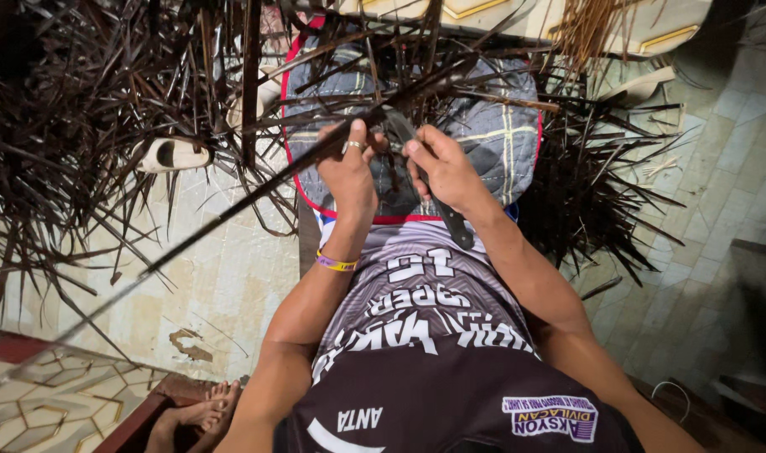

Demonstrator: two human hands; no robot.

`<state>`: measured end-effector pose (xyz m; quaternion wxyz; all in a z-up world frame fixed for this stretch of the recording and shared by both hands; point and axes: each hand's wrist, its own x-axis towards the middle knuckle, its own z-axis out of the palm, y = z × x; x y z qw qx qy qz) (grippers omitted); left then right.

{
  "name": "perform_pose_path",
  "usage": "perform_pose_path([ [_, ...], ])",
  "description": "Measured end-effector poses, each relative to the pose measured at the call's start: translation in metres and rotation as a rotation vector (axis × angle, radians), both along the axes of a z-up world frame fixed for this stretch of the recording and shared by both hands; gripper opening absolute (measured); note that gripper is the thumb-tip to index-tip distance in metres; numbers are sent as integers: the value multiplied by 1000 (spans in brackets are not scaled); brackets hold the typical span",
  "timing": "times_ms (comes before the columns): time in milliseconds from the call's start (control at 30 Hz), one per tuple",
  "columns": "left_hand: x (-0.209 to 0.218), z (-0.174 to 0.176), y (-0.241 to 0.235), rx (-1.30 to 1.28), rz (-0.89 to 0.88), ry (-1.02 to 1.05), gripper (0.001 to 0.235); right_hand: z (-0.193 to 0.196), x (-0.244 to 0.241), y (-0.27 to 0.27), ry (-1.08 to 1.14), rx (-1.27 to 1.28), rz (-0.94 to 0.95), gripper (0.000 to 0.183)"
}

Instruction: The person sits on the floor and uses a knife to strip and cut dried palm leaves into smaller pieces. They repeatedly pull fibers from the leaves and cut them, placing the processed material into a pile on their lap.

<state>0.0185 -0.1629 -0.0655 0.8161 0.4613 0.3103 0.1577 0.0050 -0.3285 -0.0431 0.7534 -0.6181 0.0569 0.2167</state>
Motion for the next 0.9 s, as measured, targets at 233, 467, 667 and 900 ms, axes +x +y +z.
perform_pose_path([
  [233, -15, -9, 2, 11, -115, 49, 12, -4, 8, -6, 119, 114, -69, 18],
  [467, -17, -11, 16, -106, -157, 39, 14, -7, 15, -13, 100, 230, -182, 48],
  [667, -19, 34, 8, -20, -279, -106, 49, -14, 8, -6, -21, 152, -177, 52],
  [900, -5, 12, 3, -254, -161, 108, 53, -33, 6, -3, -1, 213, -193, 51],
])
